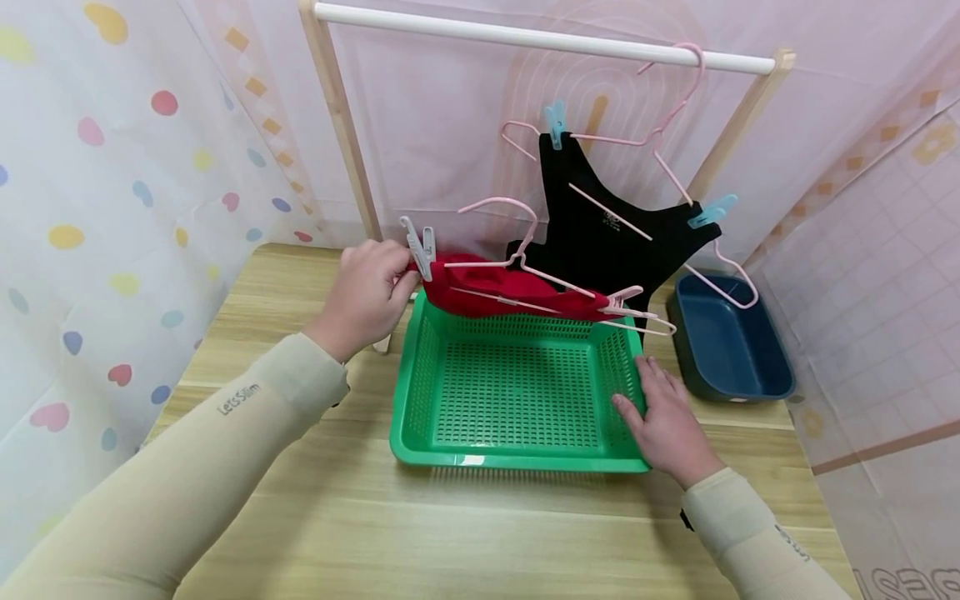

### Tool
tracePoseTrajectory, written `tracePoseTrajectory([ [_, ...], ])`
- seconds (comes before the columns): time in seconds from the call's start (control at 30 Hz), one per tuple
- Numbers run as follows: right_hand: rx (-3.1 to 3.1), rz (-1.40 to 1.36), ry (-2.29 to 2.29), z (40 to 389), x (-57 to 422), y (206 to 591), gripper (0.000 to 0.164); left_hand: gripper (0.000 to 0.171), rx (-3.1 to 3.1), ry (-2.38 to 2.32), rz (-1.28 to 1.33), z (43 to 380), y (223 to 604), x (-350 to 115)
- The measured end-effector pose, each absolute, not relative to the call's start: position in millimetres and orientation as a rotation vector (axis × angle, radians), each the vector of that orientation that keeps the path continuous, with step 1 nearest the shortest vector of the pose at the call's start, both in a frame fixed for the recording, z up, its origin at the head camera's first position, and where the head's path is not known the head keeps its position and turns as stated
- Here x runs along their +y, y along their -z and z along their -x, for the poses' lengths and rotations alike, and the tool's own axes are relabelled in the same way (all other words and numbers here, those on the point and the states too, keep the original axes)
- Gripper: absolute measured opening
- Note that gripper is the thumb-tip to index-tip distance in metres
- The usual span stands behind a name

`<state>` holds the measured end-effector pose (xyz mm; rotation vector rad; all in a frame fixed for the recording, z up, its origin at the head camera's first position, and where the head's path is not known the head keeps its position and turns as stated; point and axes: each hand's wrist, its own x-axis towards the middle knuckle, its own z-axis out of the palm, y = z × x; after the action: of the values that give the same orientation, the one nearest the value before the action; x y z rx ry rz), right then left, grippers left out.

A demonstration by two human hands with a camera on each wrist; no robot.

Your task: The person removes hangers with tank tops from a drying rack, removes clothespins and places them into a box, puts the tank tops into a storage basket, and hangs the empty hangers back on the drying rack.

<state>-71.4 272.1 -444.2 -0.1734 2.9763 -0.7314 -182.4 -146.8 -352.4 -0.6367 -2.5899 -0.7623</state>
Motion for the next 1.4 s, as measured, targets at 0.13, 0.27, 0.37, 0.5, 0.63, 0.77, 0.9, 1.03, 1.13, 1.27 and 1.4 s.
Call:
tracePoseTrajectory([
  [0.13, 2.973, 0.176, 0.737, 72, 272, 445, 0.075, 0.016, -2.616, 0.778, 0.643, 175, 359, -148],
  [0.27, 2.973, 0.181, 0.741, 72, 273, 445, 0.074, 0.014, -2.644, 0.78, 0.64, 169, 364, -148],
  [0.37, 2.978, 0.184, 0.734, 72, 273, 445, 0.074, 0.013, -2.66, 0.783, 0.636, 166, 367, -149],
  [0.5, 2.978, 0.179, 0.724, 73, 273, 444, 0.074, 0.012, -2.69, 0.79, 0.627, 163, 372, -149],
  [0.63, 2.969, 0.171, 0.72, 73, 273, 445, 0.076, 0.013, -2.726, 0.807, 0.625, 160, 377, -150],
  [0.77, 2.968, 0.167, 0.731, 73, 274, 445, 0.077, 0.011, -2.743, 0.819, 0.627, 158, 382, -150],
  [0.9, 2.979, 0.169, 0.758, 72, 274, 446, 0.076, 0.011, -2.752, 0.825, 0.626, 154, 387, -148],
  [1.03, 3.0, 0.179, 0.775, 71, 275, 446, 0.074, 0.013, -2.764, 0.807, 0.622, 151, 393, -147],
  [1.13, 3.019, 0.196, 0.793, 71, 275, 447, 0.071, 0.013, -2.765, 0.792, 0.624, 149, 397, -147],
  [1.27, 3.028, 0.201, 0.809, 71, 275, 449, 0.068, 0.018, -2.771, 0.793, 0.628, 147, 402, -146],
  [1.4, 3.008, 0.178, 0.817, 71, 277, 449, 0.071, 0.019, -2.778, 0.791, 0.626, 146, 406, -146],
])
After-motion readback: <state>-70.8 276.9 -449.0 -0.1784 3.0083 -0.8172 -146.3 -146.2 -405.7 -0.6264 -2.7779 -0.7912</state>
